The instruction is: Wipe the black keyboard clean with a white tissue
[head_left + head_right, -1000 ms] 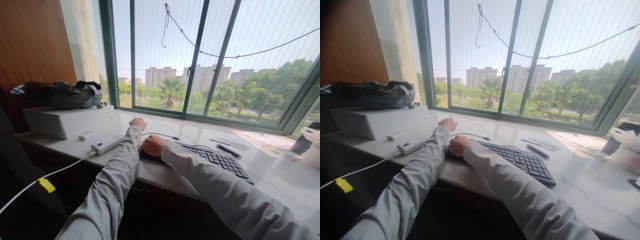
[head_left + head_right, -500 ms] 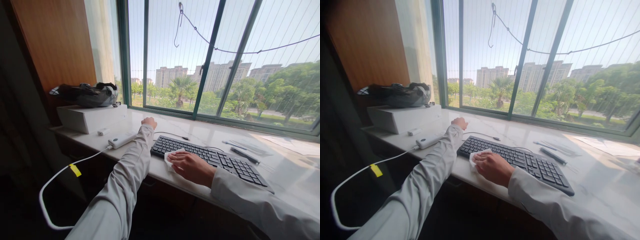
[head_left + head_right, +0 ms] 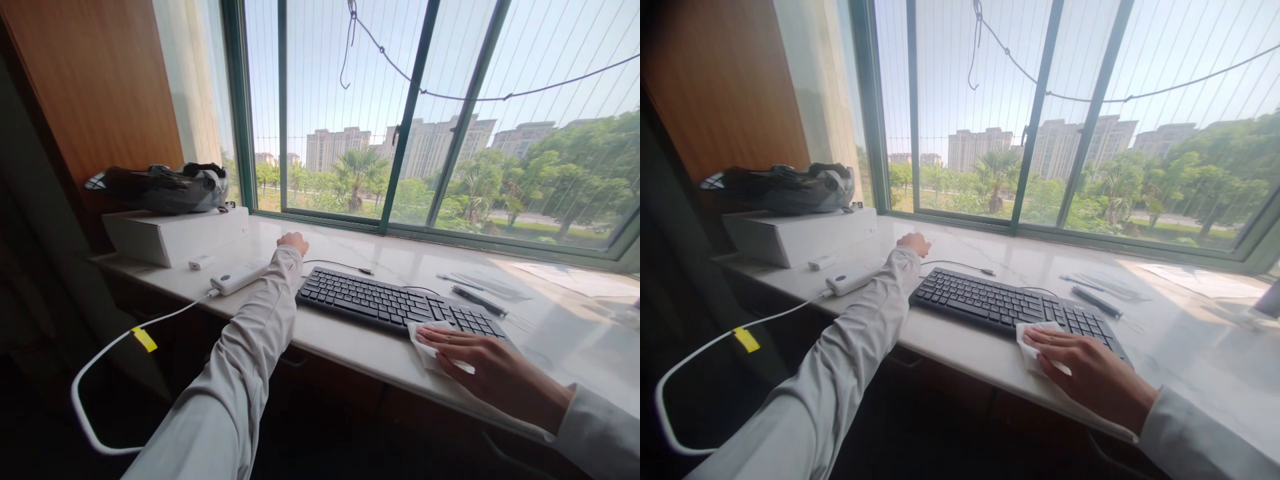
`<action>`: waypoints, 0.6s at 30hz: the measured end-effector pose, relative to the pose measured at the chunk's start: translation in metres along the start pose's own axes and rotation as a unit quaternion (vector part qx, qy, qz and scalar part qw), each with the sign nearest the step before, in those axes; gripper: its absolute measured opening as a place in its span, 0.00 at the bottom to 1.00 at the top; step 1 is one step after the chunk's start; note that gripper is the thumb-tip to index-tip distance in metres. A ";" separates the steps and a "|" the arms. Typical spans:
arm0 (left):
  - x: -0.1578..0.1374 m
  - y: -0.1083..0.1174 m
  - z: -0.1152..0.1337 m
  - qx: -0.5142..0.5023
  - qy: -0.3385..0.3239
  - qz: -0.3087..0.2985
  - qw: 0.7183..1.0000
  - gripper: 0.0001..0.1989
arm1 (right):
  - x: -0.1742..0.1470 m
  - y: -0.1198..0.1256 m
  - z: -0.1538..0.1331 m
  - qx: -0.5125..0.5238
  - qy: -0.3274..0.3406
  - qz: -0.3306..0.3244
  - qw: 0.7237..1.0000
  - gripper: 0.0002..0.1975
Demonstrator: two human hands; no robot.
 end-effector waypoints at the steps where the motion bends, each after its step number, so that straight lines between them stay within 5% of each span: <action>1: 0.000 0.000 0.001 -0.001 -0.001 0.000 1.000 0.28 | -0.007 0.002 0.005 -0.013 -0.002 0.005 1.000 0.23; 9: -0.003 0.002 0.002 -0.025 0.017 0.002 1.000 0.14 | -0.048 0.022 0.025 -0.081 -0.038 0.023 0.996 0.21; 18: -0.002 0.003 0.002 -0.022 0.020 -0.011 0.999 0.14 | -0.077 0.032 0.050 -0.084 -0.165 0.052 0.981 0.16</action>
Point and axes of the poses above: each hand's wrist, its own x-axis towards the middle knuckle, its own y-axis out of the back of the hand, z = x × y, the point moved 3 cm from there along x, towards the middle knuckle, and after that the axes turned 10 degrees about -y, right-handed, at the moved point
